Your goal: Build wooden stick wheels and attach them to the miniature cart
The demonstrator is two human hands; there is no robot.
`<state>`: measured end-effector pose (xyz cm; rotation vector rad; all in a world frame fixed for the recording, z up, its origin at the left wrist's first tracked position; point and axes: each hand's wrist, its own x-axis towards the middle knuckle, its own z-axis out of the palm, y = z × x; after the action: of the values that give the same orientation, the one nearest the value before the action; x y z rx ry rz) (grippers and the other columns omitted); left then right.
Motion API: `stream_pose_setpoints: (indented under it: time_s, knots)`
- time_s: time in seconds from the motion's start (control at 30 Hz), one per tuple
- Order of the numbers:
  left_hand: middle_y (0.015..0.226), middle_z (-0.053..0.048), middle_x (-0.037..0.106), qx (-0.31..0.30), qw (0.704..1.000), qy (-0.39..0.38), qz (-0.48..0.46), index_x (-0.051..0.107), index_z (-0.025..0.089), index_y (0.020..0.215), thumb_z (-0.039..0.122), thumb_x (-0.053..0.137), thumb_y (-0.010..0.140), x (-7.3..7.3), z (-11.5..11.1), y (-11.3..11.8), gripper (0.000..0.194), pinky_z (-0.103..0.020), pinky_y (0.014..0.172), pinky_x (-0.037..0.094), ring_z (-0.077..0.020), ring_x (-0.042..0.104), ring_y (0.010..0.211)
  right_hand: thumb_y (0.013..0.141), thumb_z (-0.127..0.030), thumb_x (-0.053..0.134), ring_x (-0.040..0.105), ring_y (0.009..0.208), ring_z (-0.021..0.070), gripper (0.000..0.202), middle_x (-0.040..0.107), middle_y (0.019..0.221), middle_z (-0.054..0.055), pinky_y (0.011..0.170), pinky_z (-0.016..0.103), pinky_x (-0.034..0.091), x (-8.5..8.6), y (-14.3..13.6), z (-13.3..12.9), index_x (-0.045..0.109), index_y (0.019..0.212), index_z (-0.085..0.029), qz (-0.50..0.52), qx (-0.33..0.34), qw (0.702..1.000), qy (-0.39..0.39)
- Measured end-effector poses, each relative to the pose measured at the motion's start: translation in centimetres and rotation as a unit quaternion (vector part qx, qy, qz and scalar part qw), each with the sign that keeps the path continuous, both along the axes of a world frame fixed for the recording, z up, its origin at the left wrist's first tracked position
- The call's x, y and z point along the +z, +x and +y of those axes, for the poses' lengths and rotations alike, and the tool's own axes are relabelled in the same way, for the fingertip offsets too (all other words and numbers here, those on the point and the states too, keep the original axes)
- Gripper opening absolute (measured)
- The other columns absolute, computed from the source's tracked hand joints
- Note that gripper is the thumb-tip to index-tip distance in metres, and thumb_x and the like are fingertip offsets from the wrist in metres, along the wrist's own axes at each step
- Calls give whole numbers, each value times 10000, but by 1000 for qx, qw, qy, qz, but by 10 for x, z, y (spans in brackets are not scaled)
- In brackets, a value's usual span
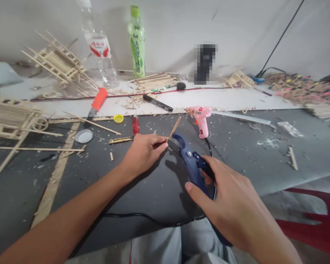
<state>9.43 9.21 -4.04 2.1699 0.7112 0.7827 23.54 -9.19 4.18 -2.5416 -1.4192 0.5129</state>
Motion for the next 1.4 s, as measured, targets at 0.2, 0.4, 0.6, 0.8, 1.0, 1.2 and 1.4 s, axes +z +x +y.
stream_pose_setpoints:
  time_s: [0.2, 0.4, 0.6, 0.8, 1.0, 1.2, 1.4]
  knots:
    - [897, -45, 840, 0, 1000, 21, 20, 836, 160, 932, 220, 675, 931, 3, 3, 1, 172, -239, 736, 514, -170, 744, 748, 944, -538, 482, 692, 869, 306, 289, 725, 988, 63, 750, 402, 402, 6, -8, 19, 553, 969, -259, -37, 8, 998, -59]
    - [758, -10, 784, -7, 999, 33, 14, 780, 175, 788, 184, 633, 927, 0, 3, 0, 202, -234, 682, 448, -142, 676, 680, 948, -530, 493, 694, 802, 323, 280, 748, 945, 81, 669, 368, 305, 10, -11, 28, 518, 891, -257, -84, 22, 992, -96]
    - [649, 14, 692, 1, 999, 37, 15, 716, 170, 691, 141, 616, 883, 0, 2, 1, 219, -234, 606, 389, -127, 571, 600, 973, -466, 478, 714, 824, 357, 247, 771, 965, 115, 644, 357, 245, 23, -22, 33, 532, 878, -245, -84, 50, 991, -92]
    - [614, 25, 619, -1, 999, 27, 25, 669, 163, 659, 196, 605, 913, 2, 0, 1, 264, -228, 583, 348, -121, 504, 602, 975, -428, 508, 728, 822, 339, 225, 780, 933, 103, 638, 351, 248, 28, -25, 31, 555, 859, -241, -60, 52, 993, -85]
    - [601, 38, 594, 2, 1000, 19, 24, 636, 159, 627, 190, 608, 902, 2, 0, 3, 278, -233, 588, 325, -103, 460, 574, 976, -432, 505, 733, 812, 344, 241, 778, 918, 121, 622, 347, 253, 31, -26, 33, 575, 868, -228, -65, 46, 992, -100]
    - [662, 2, 681, 20, 999, 14, 29, 709, 156, 706, 208, 594, 909, 3, -4, 5, 239, -245, 612, 358, -127, 532, 607, 980, -437, 499, 736, 804, 346, 251, 775, 893, 123, 619, 343, 247, 31, -25, 34, 568, 860, -228, -69, 40, 993, -90]
    - [653, -15, 684, 43, 998, 8, 41, 715, 155, 721, 228, 596, 907, 4, -7, 7, 233, -251, 607, 361, -138, 551, 607, 983, -430, 486, 743, 782, 340, 260, 774, 870, 127, 611, 343, 252, 34, -23, 35, 573, 850, -224, -69, 45, 992, -94]
